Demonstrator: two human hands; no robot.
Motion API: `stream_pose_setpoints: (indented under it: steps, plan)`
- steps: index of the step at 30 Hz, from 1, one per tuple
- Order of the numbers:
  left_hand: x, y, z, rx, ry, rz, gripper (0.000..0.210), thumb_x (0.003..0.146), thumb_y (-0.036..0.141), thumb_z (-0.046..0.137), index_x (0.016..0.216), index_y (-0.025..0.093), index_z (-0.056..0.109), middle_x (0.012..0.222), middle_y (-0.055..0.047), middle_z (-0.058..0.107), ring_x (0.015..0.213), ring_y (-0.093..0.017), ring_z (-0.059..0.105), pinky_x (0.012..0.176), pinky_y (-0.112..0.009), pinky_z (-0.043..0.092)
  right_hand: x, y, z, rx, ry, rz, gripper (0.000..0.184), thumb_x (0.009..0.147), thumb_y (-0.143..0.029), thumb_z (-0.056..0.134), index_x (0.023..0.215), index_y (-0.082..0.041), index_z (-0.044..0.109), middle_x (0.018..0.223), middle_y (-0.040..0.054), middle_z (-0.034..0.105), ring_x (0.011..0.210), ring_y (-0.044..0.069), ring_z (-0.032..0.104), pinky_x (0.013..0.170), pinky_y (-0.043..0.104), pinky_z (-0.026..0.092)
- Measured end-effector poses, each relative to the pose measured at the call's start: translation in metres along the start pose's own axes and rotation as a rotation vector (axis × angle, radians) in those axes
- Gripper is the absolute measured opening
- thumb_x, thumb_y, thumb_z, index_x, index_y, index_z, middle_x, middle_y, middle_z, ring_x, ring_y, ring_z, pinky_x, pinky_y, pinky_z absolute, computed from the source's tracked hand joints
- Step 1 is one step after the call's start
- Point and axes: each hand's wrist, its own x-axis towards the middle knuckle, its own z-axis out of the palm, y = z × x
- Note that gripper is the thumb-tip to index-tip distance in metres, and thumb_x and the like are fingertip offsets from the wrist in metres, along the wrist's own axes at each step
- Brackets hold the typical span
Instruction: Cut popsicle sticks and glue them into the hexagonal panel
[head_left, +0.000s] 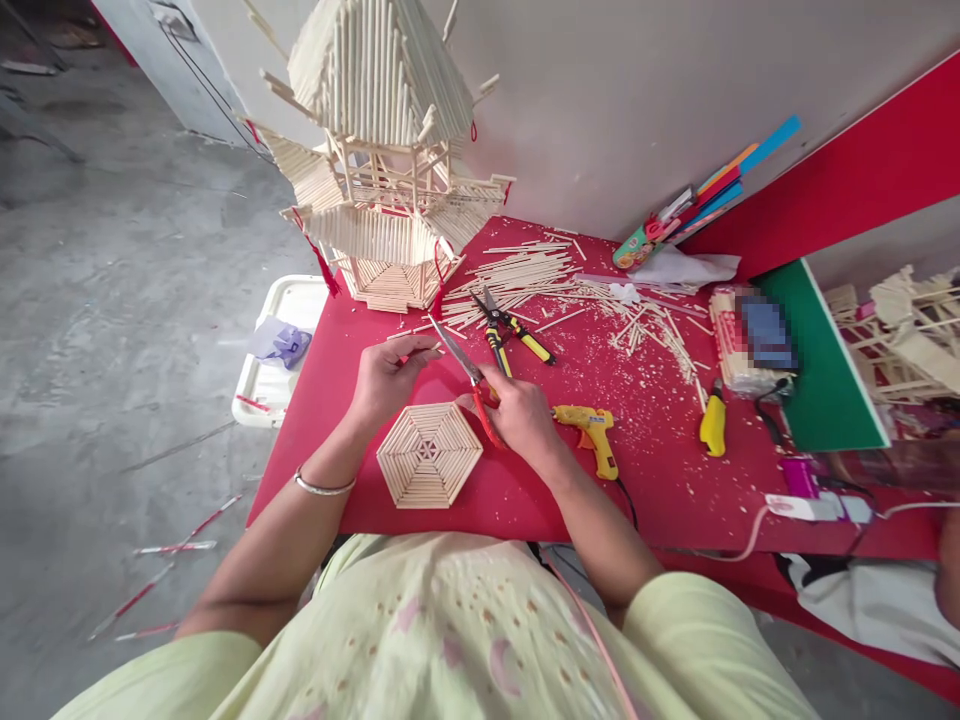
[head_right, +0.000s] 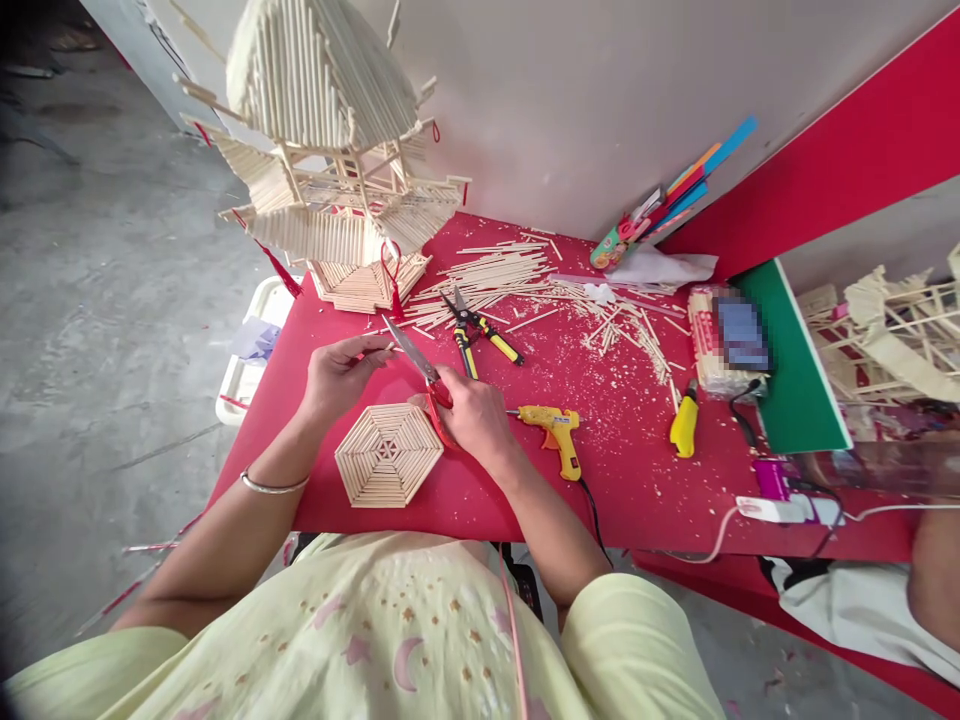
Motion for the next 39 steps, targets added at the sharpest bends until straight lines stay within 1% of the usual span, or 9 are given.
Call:
stream_pose_setpoints:
  steps: [8, 13, 16, 18, 20, 23, 28, 35, 39]
  plan:
    - [0.0, 0.001, 0.002, -0.021, -0.061, 0.061, 0.015, 0.087, 0.028, 0.074, 0.095, 0.02, 0.085, 0.082, -0.003, 0.079, 0.072, -0.016, 0.069, 0.071, -0.027, 0.056, -0.004, -0.008, -0.002, -0.032, 0.005, -0.019, 0.062, 0.099, -0.064, 0.061, 0.148, -0.027, 0.057, 0.127, 0.0114, 0.075, 0.101, 0.029, 0.072, 0.078, 0.033, 0.049]
    - [0.0, -0.001, 0.002, -0.034, -0.036, 0.03, 0.019, 0.092, 0.034, 0.073, 0.099, 0.02, 0.083, 0.094, -0.007, 0.081, 0.084, -0.018, 0.073, 0.079, -0.029, 0.059, -0.002, -0.007, -0.004, -0.091, 0.057, 0.045, 0.061, 0.102, -0.069, 0.051, 0.14, -0.023, 0.064, 0.094, 0.0074, 0.08, 0.083, 0.025, 0.074, 0.068, 0.03, 0.045]
    - [0.002, 0.001, 0.0, -0.059, 0.066, 0.045, 0.014, 0.085, 0.034, 0.082, 0.09, 0.021, 0.082, 0.097, -0.007, 0.078, 0.089, -0.016, 0.07, 0.074, -0.024, 0.056, 0.0, -0.003, -0.012, -0.174, 0.135, 0.14, 0.064, 0.102, -0.071, 0.05, 0.141, -0.022, 0.065, 0.092, 0.0092, 0.08, 0.08, 0.027, 0.074, 0.067, 0.031, 0.045]
    - [0.004, 0.003, -0.002, -0.191, 0.08, -0.051, 0.02, 0.08, 0.038, 0.087, 0.085, 0.02, 0.081, 0.079, -0.003, 0.071, 0.07, -0.011, 0.063, 0.059, -0.02, 0.05, 0.003, 0.002, -0.018, -0.245, 0.168, 0.196, 0.064, 0.099, -0.072, 0.053, 0.14, -0.025, 0.066, 0.1, 0.0108, 0.08, 0.086, 0.03, 0.075, 0.07, 0.033, 0.047]
    - [0.005, 0.006, -0.005, -0.393, 0.016, -0.236, 0.027, 0.079, 0.043, 0.089, 0.085, 0.019, 0.077, 0.062, 0.002, 0.062, 0.051, -0.007, 0.051, 0.044, -0.018, 0.039, 0.007, 0.01, -0.025, -0.306, 0.182, 0.268, 0.065, 0.097, -0.074, 0.054, 0.142, -0.029, 0.066, 0.105, 0.0117, 0.08, 0.09, 0.033, 0.075, 0.073, 0.036, 0.049]
    - [0.005, 0.012, -0.007, -0.611, -0.076, -0.398, 0.036, 0.074, 0.045, 0.092, 0.086, 0.018, 0.071, 0.061, 0.001, 0.066, 0.048, -0.009, 0.057, 0.038, -0.017, 0.034, 0.017, 0.028, -0.037, -0.388, 0.207, 0.417, 0.07, 0.097, -0.077, 0.051, 0.147, -0.029, 0.062, 0.11, 0.0151, 0.079, 0.096, 0.037, 0.074, 0.078, 0.041, 0.052]
    - [0.006, 0.015, -0.007, -0.703, -0.081, -0.432, 0.036, 0.076, 0.041, 0.09, 0.091, 0.016, 0.068, 0.067, -0.002, 0.071, 0.053, -0.01, 0.065, 0.042, -0.016, 0.042, 0.039, 0.061, -0.054, -0.433, 0.165, 0.548, 0.077, 0.097, -0.077, 0.05, 0.152, -0.023, 0.056, 0.12, 0.0211, 0.076, 0.108, 0.041, 0.072, 0.085, 0.046, 0.053]
    - [0.009, 0.008, -0.007, -0.773, -0.04, -0.476, 0.029, 0.081, 0.036, 0.083, 0.087, 0.018, 0.062, 0.064, 0.001, 0.068, 0.052, -0.009, 0.063, 0.042, -0.016, 0.043, 0.05, 0.077, -0.051, -0.374, 0.159, 0.566, 0.075, 0.097, -0.076, 0.05, 0.152, -0.024, 0.056, 0.121, 0.0203, 0.076, 0.112, 0.042, 0.071, 0.089, 0.051, 0.054]
    - [0.01, 0.005, -0.007, -0.802, -0.023, -0.501, 0.029, 0.082, 0.036, 0.082, 0.088, 0.019, 0.059, 0.063, 0.003, 0.066, 0.052, -0.009, 0.062, 0.042, -0.016, 0.042, 0.055, 0.086, -0.053, -0.38, 0.13, 0.582, 0.068, 0.098, -0.06, 0.06, 0.154, -0.022, 0.054, 0.124, 0.0211, 0.074, 0.114, 0.041, 0.07, 0.092, 0.05, 0.054]
